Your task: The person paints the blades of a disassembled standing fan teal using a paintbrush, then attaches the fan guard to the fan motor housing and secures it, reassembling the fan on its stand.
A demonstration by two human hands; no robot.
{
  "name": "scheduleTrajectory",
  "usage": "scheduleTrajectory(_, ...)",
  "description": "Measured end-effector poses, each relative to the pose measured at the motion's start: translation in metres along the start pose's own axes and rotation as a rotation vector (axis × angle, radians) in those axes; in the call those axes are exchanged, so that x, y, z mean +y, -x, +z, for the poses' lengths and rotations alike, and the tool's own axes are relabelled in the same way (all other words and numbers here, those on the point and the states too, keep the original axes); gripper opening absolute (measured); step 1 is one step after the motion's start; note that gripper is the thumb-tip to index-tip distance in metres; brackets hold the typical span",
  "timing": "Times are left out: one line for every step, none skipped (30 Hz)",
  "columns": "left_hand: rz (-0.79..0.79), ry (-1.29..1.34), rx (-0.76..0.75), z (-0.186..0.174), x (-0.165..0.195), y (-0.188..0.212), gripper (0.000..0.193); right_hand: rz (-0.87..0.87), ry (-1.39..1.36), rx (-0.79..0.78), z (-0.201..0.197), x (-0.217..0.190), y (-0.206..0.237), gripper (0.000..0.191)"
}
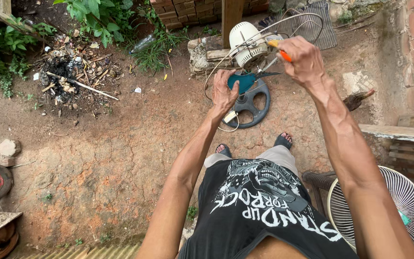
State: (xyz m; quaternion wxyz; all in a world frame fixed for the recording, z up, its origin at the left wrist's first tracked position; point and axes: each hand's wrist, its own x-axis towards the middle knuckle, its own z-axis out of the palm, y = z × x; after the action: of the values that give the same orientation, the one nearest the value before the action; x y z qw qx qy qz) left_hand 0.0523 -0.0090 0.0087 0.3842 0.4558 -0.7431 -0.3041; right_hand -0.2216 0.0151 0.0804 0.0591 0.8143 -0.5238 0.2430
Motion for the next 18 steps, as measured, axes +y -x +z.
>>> scheduleTrajectory(-0.01, -0.007, -0.006, 0.0, 0.001, 0.0, 0.04, 0.029, 0.007, 0.032, 0.001, -0.006, 0.005, 0.013)
scheduleTrajectory(-0.022, -0.013, -0.01, 0.001, 0.002, 0.001, 0.04, 0.055, 0.014, 0.063, 0.001, -0.014, 0.012, 0.014)
scheduleTrajectory(0.007, 0.008, 0.014, 0.001, 0.002, 0.001, 0.041, 0.074, 0.024, 0.098, 0.001, -0.022, 0.017, 0.014)
scheduleTrajectory(0.035, 0.025, 0.04, 0.002, 0.002, 0.0, 0.041, 0.094, -0.045, 0.188, 0.0, -0.029, 0.022, 0.014)
scheduleTrajectory(0.055, 0.04, 0.06, 0.001, 0.003, 0.001, 0.041, 0.118, -0.12, 0.271, -0.002, -0.039, 0.029, 0.013)
scheduleTrajectory(0.055, 0.04, 0.057, 0.001, 0.004, 0.002, 0.041, 0.144, -0.196, 0.351, -0.004, -0.051, 0.037, 0.012)
scheduleTrajectory(0.059, 0.042, 0.055, 0.001, 0.006, 0.001, 0.041, 0.192, -0.207, 0.353, -0.005, -0.064, 0.042, 0.012)
scheduleTrajectory(0.07, 0.043, 0.056, 0.001, 0.007, -0.001, 0.04, 0.237, -0.215, 0.36, -0.006, -0.077, 0.045, 0.011)
scheduleTrajectory(0.069, 0.077, 0.053, 0.001, 0.008, -0.002, 0.04, 0.28, -0.224, 0.368, -0.006, -0.088, 0.048, 0.011)
scheduleTrajectory(0.069, 0.111, 0.051, 0.001, 0.01, -0.004, 0.04, 0.256, -0.257, 0.361, -0.007, -0.098, 0.052, 0.011)
scheduleTrajectory(0.069, 0.148, 0.048, 0.001, 0.011, -0.006, 0.04, 0.233, -0.288, 0.354, -0.006, -0.109, 0.055, 0.012)
scheduleTrajectory(0.073, 0.11, 0.078, 0.001, 0.012, -0.009, 0.041, 0.214, -0.32, 0.346, -0.004, -0.114, 0.056, 0.012)
scheduleTrajectory(0.074, 0.071, 0.103, 0.001, 0.012, -0.011, 0.042, 0.269, -0.323, 0.316, -0.001, -0.116, 0.054, 0.013)
scheduleTrajectory(0.075, 0.033, 0.127, 0.002, 0.013, -0.013, 0.043, 0.325, -0.327, 0.285, 0.005, -0.115, 0.05, 0.013)
scheduleTrajectory(-0.008, 0.031, 0.097, 0.002, 0.013, -0.016, 0.04, 0.377, -0.329, 0.257, 0.011, -0.11, 0.045, 0.014)
scheduleTrajectory(-0.091, 0.027, 0.064, 0.003, 0.013, -0.017, 0.038, 0.364, -0.331, 0.236, 0.017, -0.104, 0.039, 0.015)
scheduleTrajectory(-0.177, 0.023, 0.029, 0.003, 0.013, -0.018, 0.036, 0.353, -0.335, 0.211, 0.024, -0.099, 0.032, 0.017)
scheduleTrajectory(-0.137, 0.022, 0.05, 0.003, 0.014, -0.017, 0.035, 0.342, -0.337, 0.19, 0.029, -0.094, 0.026, 0.018)
